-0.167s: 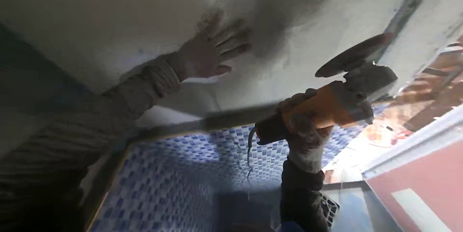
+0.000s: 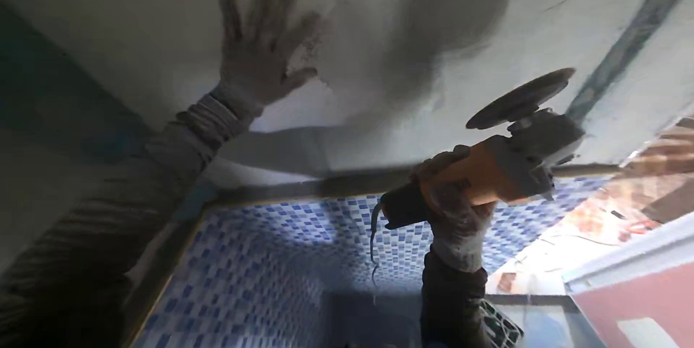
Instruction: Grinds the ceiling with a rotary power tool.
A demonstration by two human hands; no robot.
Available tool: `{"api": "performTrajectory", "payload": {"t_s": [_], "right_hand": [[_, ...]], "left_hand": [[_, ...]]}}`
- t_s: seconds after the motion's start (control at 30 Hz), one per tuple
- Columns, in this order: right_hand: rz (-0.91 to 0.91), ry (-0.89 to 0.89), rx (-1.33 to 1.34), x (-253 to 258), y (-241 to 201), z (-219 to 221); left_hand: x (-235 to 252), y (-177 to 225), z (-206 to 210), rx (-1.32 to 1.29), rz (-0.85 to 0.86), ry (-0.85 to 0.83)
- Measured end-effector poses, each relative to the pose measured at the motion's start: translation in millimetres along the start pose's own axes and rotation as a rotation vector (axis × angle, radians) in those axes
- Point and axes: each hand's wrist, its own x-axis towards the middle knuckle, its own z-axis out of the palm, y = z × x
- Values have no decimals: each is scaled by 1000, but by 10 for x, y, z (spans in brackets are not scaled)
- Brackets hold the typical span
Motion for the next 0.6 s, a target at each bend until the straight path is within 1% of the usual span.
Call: {"api": "performTrajectory", "payload": {"t_s": [0.03,0.1,0.17,0.23,0.33,0.43,0.47,0.53,0.6], "right_hand": [[17,-1,9,-3,10,-20],[44,3,15,0,16,-24],[38,9,22,24,51,23],[30,13,33,39,88,96],[23,8,20,51,122,222],[17,20,-50,33,160,336],[12,32,-78,18,183,364],[18,53,-187,9,201,434],[29,73,-319,-8,202,506]], "left_hand": [[-16,127,-204,6,-101,-50],[-21,309,-421,30,-164,-167],[-38,310,-446,68,-102,-238],[-9,152,-292,70,-7,-238],[50,-138,57,-7,71,-168],[-61,-346,449,-17,201,1],[-142,-358,560,2,230,57],[-378,-238,684,0,213,99],[-575,-98,1091,-128,210,238]]}}
